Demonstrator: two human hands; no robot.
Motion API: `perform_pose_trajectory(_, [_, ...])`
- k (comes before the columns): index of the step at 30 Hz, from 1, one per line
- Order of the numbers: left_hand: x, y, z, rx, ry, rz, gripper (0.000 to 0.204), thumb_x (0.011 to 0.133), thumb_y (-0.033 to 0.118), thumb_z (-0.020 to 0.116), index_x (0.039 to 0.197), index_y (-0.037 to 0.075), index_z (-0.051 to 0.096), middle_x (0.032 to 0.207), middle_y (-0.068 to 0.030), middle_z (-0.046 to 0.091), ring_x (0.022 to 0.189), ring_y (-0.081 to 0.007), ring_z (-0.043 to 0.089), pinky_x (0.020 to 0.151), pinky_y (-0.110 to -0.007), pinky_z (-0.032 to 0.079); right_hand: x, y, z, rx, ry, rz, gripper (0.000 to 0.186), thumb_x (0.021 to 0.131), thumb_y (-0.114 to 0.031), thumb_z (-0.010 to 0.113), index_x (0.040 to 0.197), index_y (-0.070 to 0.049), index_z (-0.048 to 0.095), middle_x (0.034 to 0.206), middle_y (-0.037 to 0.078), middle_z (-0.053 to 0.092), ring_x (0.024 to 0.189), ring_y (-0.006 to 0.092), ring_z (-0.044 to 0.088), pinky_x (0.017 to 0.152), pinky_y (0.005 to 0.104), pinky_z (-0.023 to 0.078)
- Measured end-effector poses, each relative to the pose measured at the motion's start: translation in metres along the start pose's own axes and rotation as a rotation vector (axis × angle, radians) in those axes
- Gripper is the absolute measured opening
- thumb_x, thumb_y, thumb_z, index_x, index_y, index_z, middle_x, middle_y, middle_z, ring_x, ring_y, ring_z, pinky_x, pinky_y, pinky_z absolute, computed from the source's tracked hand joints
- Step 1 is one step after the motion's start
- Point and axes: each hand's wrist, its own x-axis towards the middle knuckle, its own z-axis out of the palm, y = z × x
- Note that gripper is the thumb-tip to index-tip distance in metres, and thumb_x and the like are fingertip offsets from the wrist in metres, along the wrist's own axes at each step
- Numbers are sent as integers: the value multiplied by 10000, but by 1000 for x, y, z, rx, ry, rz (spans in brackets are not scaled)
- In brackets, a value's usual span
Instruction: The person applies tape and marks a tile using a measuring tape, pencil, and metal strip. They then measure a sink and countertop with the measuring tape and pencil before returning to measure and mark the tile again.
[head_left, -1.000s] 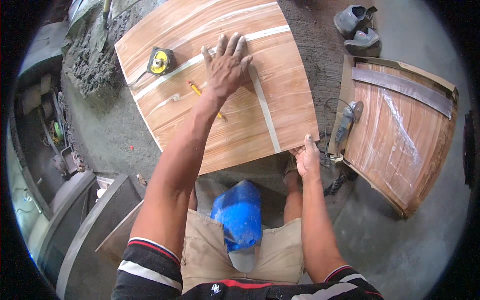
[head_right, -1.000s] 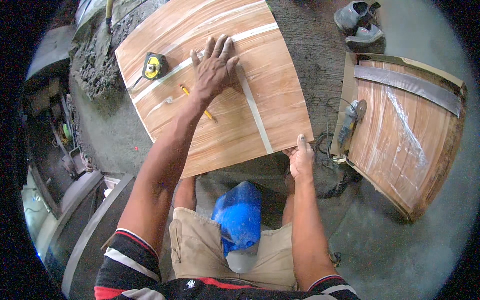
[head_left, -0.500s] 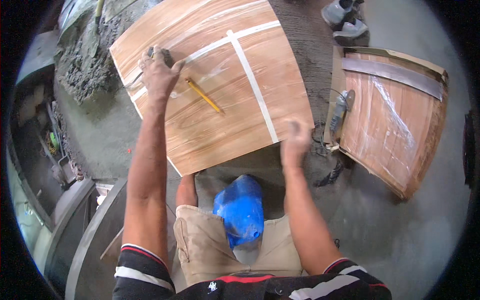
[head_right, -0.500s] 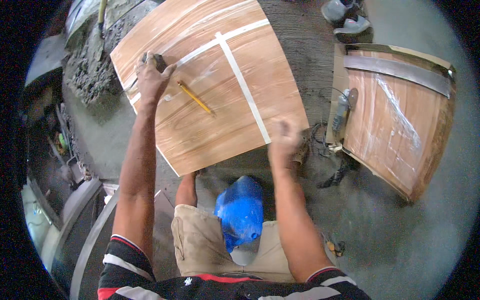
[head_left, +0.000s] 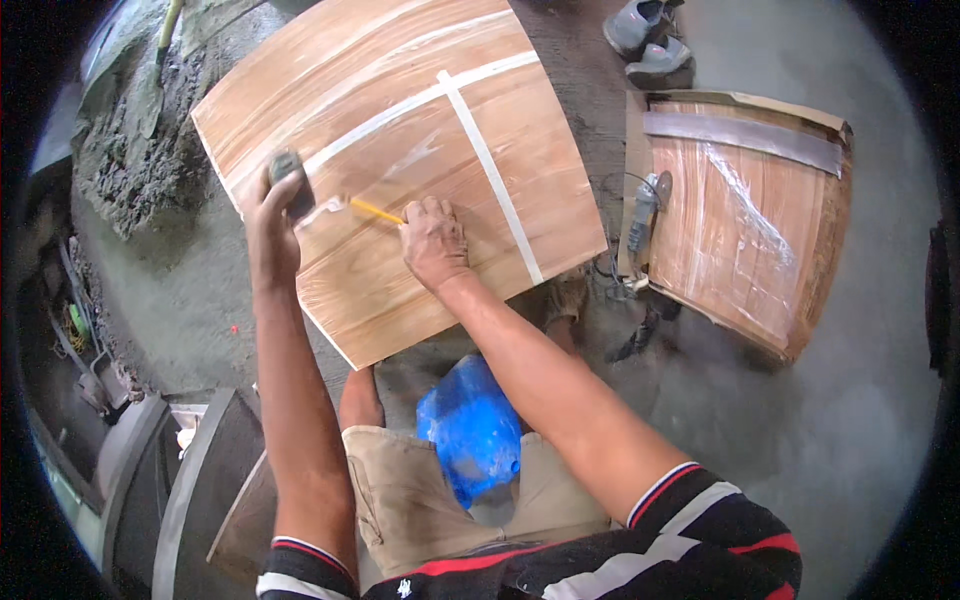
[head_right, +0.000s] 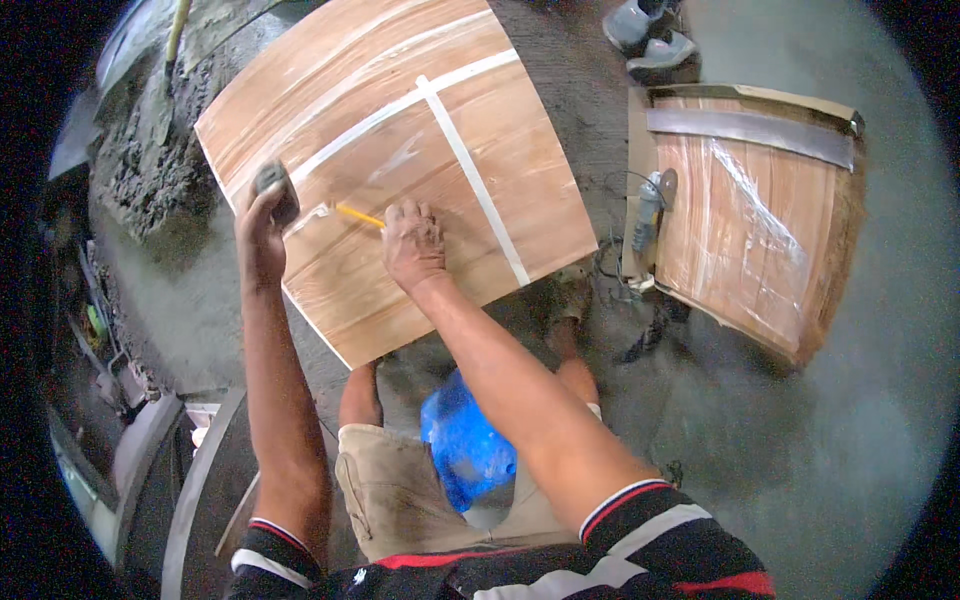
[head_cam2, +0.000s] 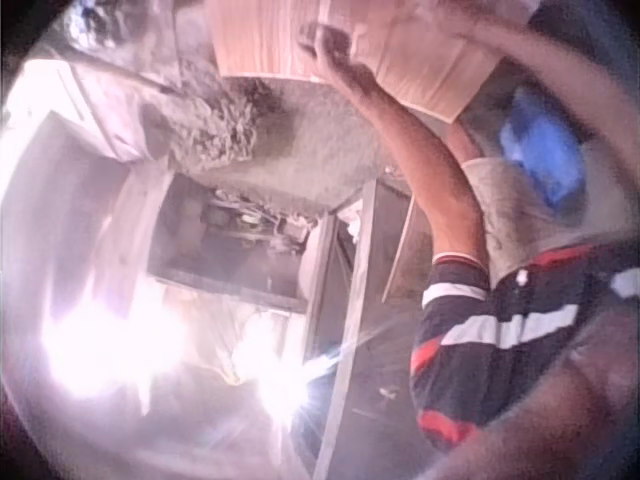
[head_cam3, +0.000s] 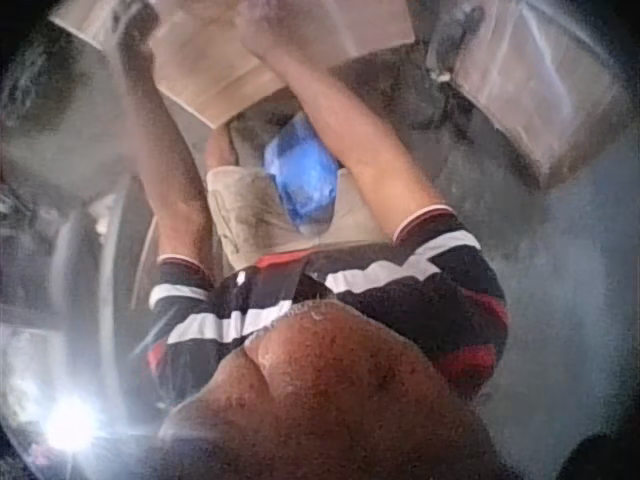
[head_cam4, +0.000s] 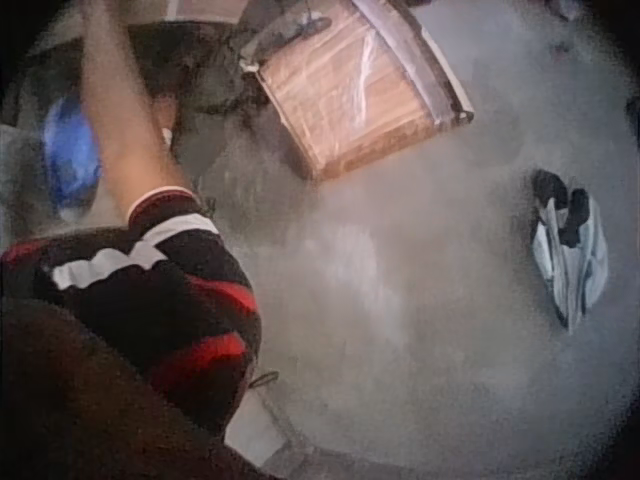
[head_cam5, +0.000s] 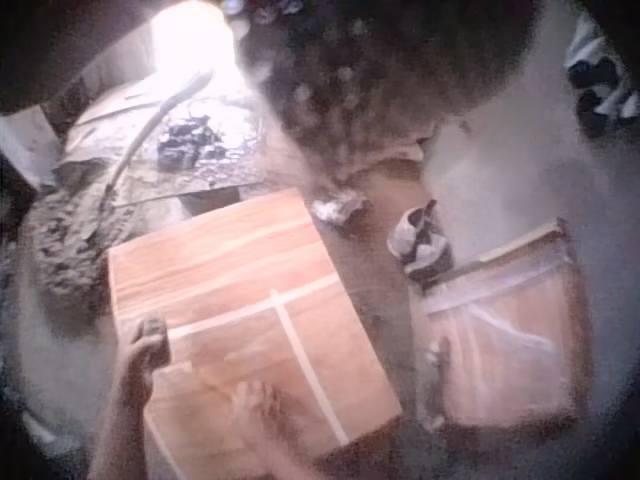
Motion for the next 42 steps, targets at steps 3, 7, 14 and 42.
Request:
perform_pose_trajectory(3, [-73,-8,2,-551,-43,-246,616,911,280,634,1436,-16,508,1345,-184,618,1216,-313,626,977,-508,570,-28,5,-23,620,70,241,173,937,-142,668,1058,-27,622,925,117,663,761,277,633,681,393,519])
perform_pose_trajectory(7, [-149,-37,30,-512,-175,-510,723,932,550,626,1412,15,550,1272,-183,658,1106,-307,683,872,-486,609,-85,20,-76,1183,19,637,177,983,-170,646,1039,-2,632,776,-4,612,620,94,532,567,261,445])
perform_pose_trajectory(14, [-225,-66,147,27,-601,-698,731,801,366,826,1400,26,582,1267,-100,654,1138,-199,611,996,-329,478,-185,102,-136,1295,-319,873,208,993,-280,702,925,-85,677,766,-45,594,637,40,498,562,217,407])
perform_pose_trajectory(42, [-227,-105,143,1239,-444,-127,572,875,384,716,1385,138,639,1174,-246,624,1116,-427,614,942,-513,534,-127,298,-128,644,92,633,326,968,-293,704,1067,17,724,870,29,677,775,113,565,715,297,466])
